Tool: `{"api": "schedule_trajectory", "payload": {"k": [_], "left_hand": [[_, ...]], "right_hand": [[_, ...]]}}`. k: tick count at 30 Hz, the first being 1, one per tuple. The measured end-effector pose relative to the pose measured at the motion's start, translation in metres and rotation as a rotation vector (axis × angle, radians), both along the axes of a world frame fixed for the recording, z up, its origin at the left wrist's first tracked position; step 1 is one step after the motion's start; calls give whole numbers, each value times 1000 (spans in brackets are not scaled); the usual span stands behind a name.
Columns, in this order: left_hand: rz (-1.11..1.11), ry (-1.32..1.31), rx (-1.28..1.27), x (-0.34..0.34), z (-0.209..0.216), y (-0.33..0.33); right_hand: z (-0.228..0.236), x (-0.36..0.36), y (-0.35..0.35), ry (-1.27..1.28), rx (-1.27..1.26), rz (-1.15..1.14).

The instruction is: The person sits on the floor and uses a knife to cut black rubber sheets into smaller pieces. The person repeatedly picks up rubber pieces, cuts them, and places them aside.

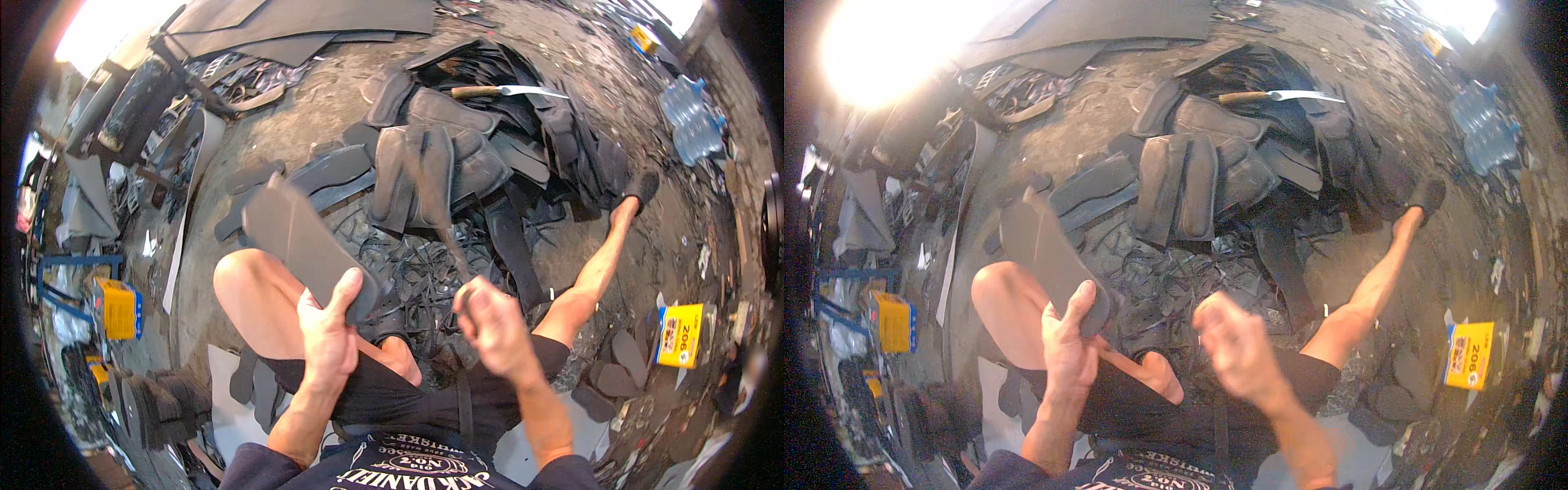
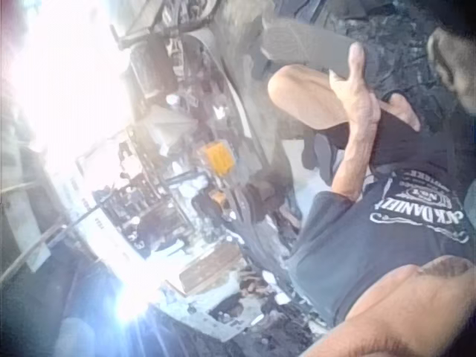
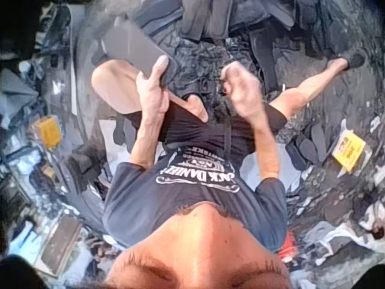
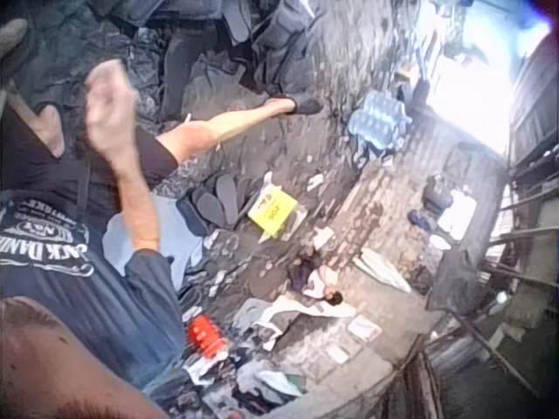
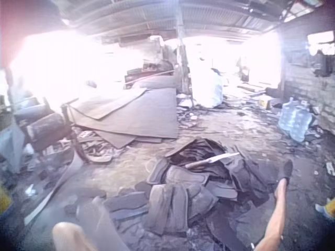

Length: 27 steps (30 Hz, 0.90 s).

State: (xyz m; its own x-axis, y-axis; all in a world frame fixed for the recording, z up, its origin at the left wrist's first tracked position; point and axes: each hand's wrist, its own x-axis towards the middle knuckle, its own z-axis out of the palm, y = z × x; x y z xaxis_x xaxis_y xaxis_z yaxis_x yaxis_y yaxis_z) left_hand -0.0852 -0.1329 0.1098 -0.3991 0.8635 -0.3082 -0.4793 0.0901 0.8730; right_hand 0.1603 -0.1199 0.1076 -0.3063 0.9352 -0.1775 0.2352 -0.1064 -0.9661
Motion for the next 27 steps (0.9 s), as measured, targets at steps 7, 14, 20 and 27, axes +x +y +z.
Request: {"api": "schedule_trajectory", "payload": {"k": [7,14,20,27], "left_hand": [[125,-276,-28,19,27,-3],[33,-168,83,6,7,-24],[27,-186,74,-4,-11,-44],[11,-298,-53,4,-2,-56]], "right_hand": [[-39,-84,-64,-158,356,-218],[-27,-58,-90,-214,181,-94],[12,-67,-48,-185,12,138],[-37,-124,4,-78,-16,71]]}}
